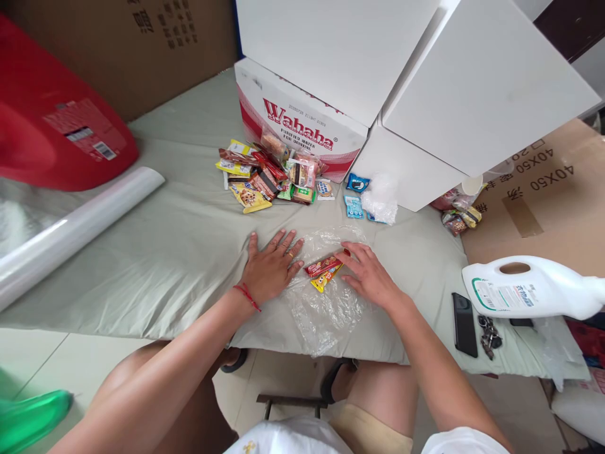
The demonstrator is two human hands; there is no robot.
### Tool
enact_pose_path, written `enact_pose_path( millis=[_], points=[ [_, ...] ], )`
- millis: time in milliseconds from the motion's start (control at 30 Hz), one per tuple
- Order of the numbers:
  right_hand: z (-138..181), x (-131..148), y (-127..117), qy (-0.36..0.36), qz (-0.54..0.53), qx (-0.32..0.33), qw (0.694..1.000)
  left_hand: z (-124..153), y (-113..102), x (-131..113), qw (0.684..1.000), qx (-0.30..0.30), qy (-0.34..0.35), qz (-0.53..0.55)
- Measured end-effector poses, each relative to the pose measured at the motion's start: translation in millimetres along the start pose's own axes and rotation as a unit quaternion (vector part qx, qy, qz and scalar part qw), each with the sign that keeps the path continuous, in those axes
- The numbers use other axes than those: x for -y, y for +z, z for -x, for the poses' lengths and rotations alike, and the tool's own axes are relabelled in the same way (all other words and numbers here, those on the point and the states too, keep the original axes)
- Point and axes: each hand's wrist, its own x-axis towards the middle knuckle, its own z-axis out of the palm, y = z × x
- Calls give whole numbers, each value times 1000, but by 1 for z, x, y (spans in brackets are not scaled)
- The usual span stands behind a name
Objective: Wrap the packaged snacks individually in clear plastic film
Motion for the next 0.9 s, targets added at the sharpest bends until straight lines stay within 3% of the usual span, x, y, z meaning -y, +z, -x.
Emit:
enact_pose_path(
  millis=[133,300,467,700,900],
  points=[
    [-1,14,7,18,-9,-35,999,0,-2,-1,1000,15,-8,-11],
    [-26,19,8,-37,-21,66,997,-1,-3,-3,999,28,-12,-18],
    [-35,17,5,-63,-48,83,993,0,-3,-3,1000,22,-16,-14],
    [-22,16,9,-28,-65,90,993,-1,-2,-1,999,26,-15,-13],
    [-24,20,8,8,-44,151,987,0,-4,-2,1000,11,-11,2]
  ],
)
